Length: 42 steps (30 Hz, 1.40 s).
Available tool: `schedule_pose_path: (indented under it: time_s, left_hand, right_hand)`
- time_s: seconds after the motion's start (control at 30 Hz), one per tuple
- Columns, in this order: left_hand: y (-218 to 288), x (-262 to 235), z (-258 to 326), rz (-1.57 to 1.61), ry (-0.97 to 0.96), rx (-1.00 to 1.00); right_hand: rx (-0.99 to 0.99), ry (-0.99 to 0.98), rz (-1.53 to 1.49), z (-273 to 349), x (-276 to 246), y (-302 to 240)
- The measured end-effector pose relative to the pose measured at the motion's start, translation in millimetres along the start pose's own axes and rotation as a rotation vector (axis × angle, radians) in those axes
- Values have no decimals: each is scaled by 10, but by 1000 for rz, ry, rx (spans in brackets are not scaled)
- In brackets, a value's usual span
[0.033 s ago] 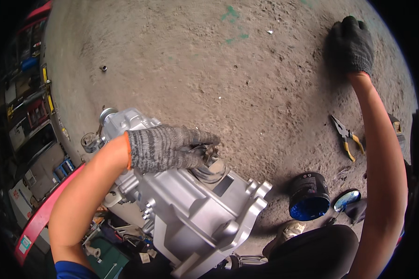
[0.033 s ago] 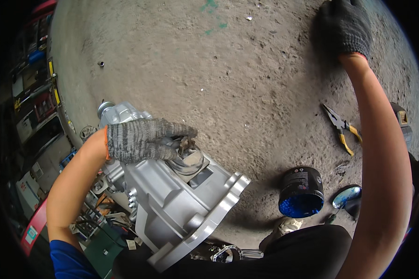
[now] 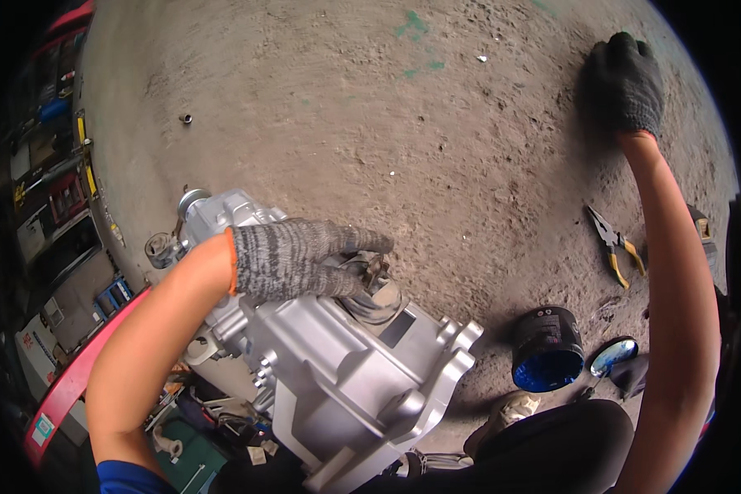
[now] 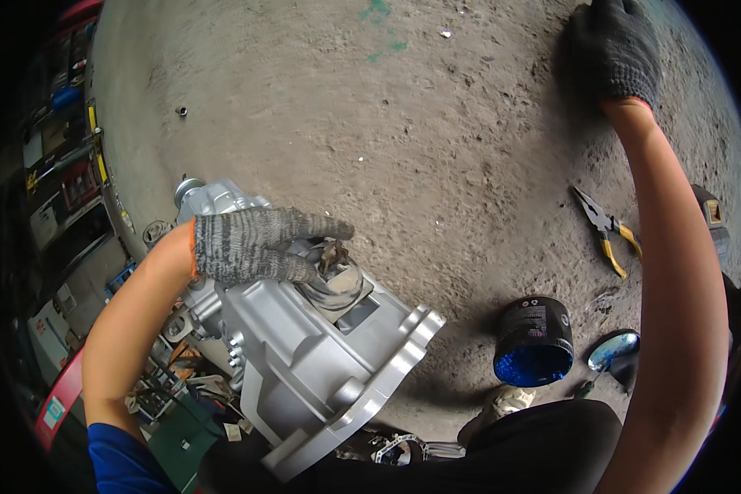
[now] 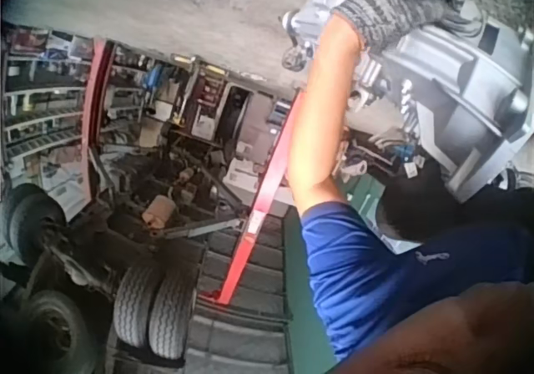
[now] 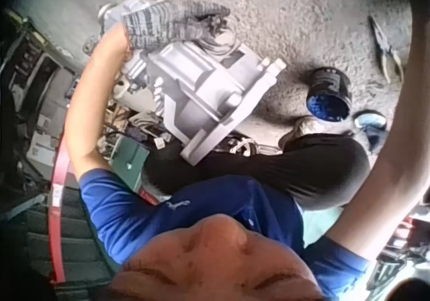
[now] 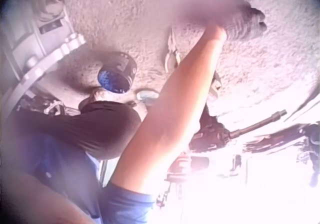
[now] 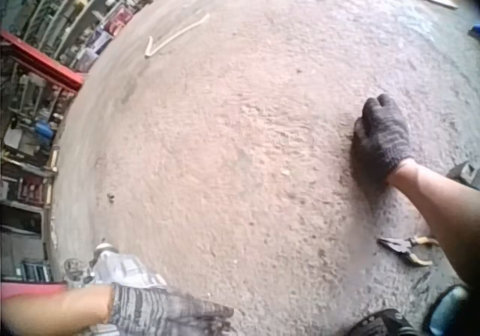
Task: The person assembles a motorcycle engine casing, applying blue grease to internal components and wiping surfaces with a cloth. They rotate the casing to access different areas and use a screwdriver to adjust parts inside.
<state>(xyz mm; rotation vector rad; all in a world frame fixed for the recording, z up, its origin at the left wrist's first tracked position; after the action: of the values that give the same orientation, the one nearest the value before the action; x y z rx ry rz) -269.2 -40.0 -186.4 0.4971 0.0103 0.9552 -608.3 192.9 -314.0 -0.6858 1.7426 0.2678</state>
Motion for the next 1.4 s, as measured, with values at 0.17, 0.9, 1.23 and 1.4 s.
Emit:
schedule_pose_path:
  time_s: [0.17, 0.9, 1.23, 1.4]
  left_hand:
    - [222, 63, -80, -87, -98, 39]
    - [305, 180, -201, -124, -11, -2]
    - [295, 175, -128, -62, -64, 0]
    - [244, -64, 215, -23, 52, -142]
  right_hand:
    - [19, 10, 3, -22, 40, 102]
    - [12, -16, 4, -18, 52, 86]
    - [-39, 30, -41, 22, 167, 39]
    - [0, -8, -14, -8, 217, 29]
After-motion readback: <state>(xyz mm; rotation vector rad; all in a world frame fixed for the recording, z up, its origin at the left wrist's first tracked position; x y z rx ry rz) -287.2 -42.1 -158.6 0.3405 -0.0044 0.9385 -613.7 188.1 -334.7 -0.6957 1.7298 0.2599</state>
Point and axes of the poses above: each hand's wrist, its own z-axis away from the middle knuckle, its own x-axis out of the palm, y = z × x, the point moved 4 cm from there along -z, towards the middle knuckle, and after that the axes turned 2 degrees about z, right-handed, at the moved point
